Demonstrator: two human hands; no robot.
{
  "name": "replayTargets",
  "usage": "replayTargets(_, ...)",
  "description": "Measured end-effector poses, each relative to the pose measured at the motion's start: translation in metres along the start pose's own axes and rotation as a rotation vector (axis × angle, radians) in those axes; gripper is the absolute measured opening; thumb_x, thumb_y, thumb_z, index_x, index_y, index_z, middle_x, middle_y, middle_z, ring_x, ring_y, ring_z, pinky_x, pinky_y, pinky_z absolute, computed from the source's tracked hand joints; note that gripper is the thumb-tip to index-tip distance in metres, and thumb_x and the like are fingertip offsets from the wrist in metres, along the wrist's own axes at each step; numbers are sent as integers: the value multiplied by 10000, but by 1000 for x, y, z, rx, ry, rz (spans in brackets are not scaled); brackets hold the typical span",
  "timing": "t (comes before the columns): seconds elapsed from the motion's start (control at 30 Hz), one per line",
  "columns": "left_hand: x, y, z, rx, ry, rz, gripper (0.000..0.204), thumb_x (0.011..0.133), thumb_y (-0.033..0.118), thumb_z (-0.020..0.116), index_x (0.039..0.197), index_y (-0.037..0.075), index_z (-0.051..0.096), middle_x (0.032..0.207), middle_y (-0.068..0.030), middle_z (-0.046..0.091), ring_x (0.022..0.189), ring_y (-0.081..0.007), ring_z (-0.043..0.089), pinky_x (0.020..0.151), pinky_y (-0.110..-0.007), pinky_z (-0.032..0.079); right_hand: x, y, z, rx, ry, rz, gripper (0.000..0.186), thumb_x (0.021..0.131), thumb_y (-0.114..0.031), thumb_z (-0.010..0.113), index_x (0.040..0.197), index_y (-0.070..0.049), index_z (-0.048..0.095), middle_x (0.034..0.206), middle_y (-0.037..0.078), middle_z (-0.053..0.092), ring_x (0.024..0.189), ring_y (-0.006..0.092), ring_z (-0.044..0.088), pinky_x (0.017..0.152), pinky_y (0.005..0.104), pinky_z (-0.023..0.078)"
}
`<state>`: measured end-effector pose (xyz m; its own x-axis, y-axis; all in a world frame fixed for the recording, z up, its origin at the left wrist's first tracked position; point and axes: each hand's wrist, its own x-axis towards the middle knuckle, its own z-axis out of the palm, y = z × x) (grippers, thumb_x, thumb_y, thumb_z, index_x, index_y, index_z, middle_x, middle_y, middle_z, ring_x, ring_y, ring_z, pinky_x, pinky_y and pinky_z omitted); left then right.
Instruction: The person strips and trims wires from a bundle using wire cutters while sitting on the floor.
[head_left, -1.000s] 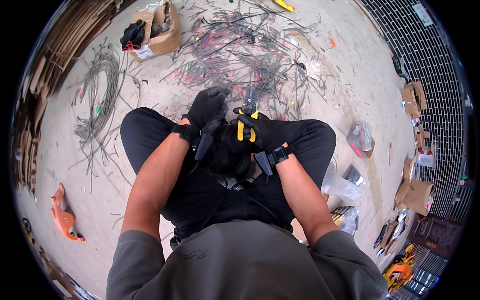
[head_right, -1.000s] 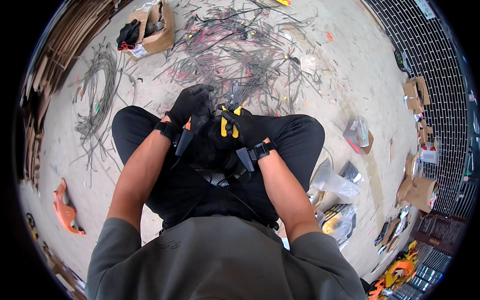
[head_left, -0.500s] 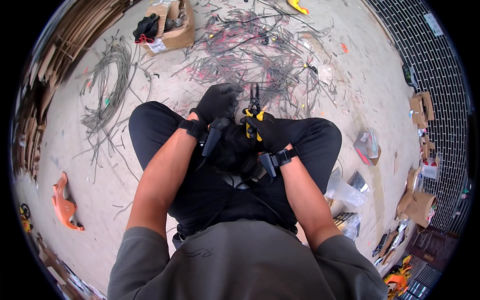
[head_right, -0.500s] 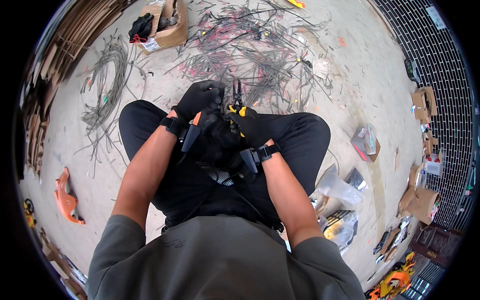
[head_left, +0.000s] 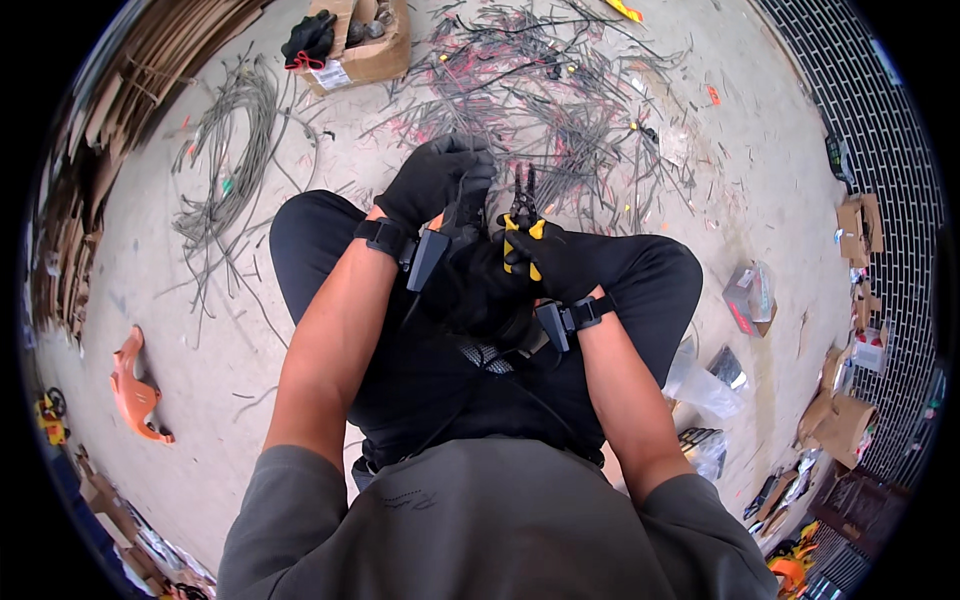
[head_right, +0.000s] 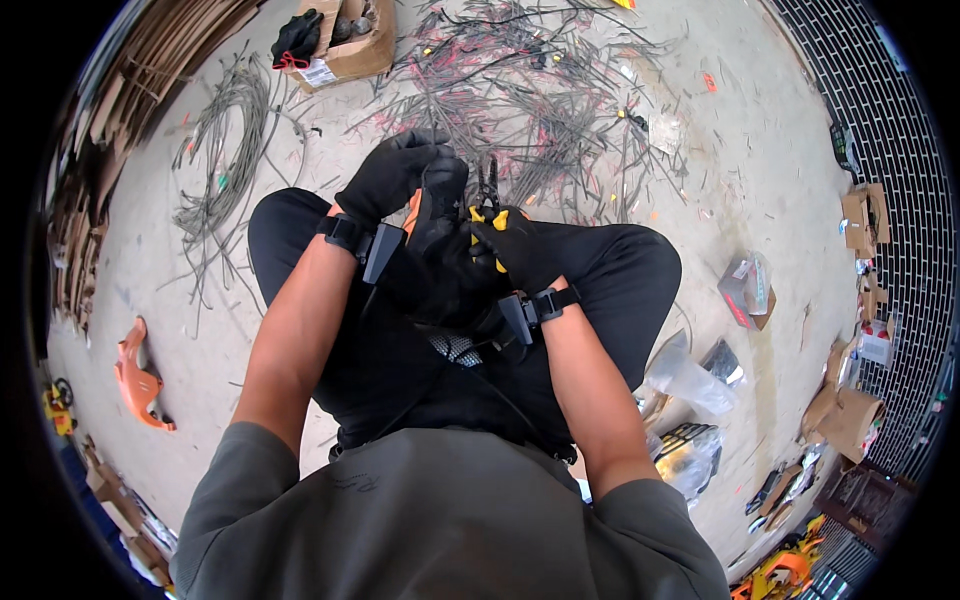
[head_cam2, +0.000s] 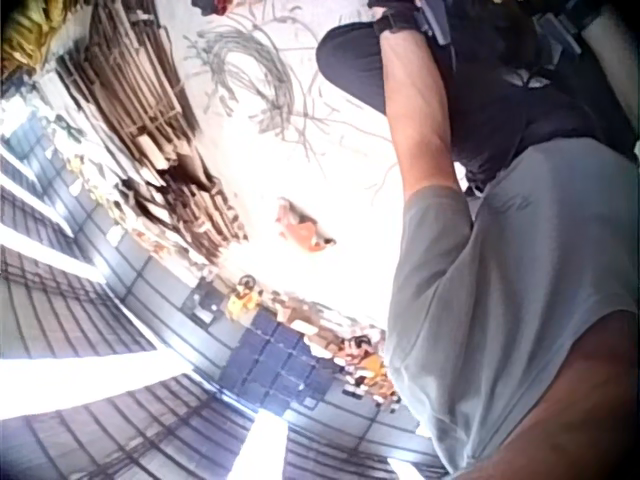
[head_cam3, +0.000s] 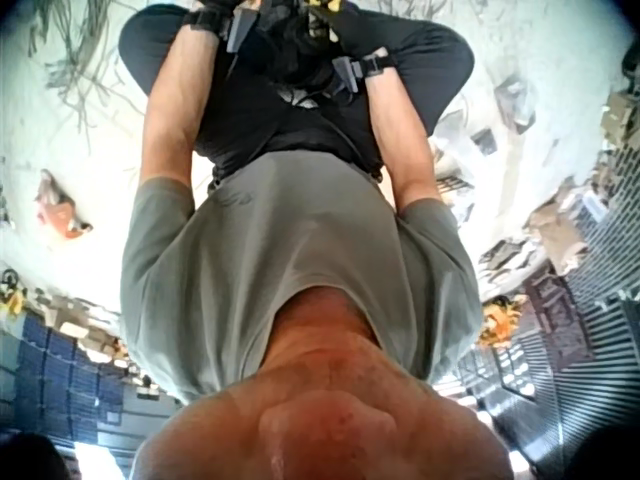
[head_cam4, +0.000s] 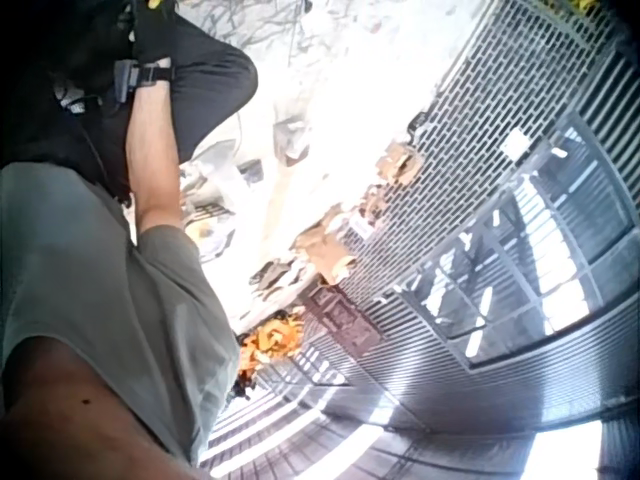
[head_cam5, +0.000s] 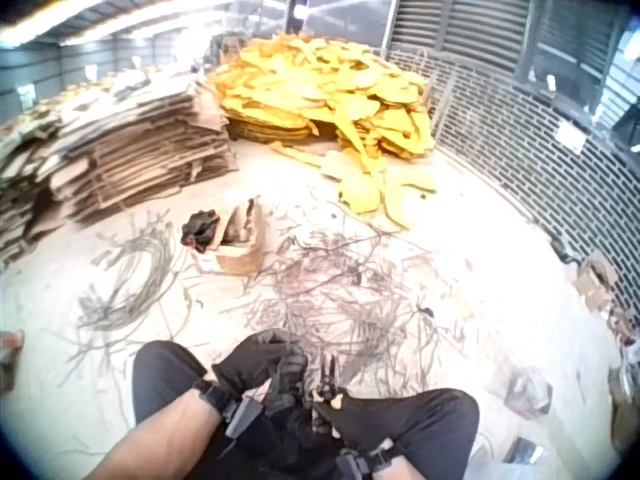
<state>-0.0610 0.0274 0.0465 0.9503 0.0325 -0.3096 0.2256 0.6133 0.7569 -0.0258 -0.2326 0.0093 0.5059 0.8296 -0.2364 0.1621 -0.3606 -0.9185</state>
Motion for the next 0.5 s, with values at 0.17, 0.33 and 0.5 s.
replayTargets(0.17, 0, 3, 7, 188, 33, -13, 211, 942, 101, 543, 1120, -8, 579, 979, -81, 657, 763, -113, 620, 717, -251, 526, -1, 20, 3, -615, 73, -228, 310, 873, -131, 627, 1182, -145, 642, 1165, 182, 515, 1027, 284, 570, 837, 330, 482)
replayTargets(0.33, 5, -8, 0, 421, 43, 9, 211, 912, 108, 572, 1083, 0, 631, 919, -44, 673, 764, -88, 604, 692, -227, 487, -1, 15, 4, -649, 127, -271, 288, 886, -159, 616, 1173, -141, 641, 1177, 201, 508, 1060, 324, 546, 864, 357, 471)
replayTargets(0.5, 4, -8, 6, 406, -56, 37, 219, 898, 96, 589, 1086, -8, 632, 937, -31, 664, 804, -77, 592, 740, -239, 489, 6, 29, 9, -254, 127, 2, 279, 891, -173, 618, 1164, -119, 639, 1187, 210, 503, 1084, 327, 549, 858, 362, 479)
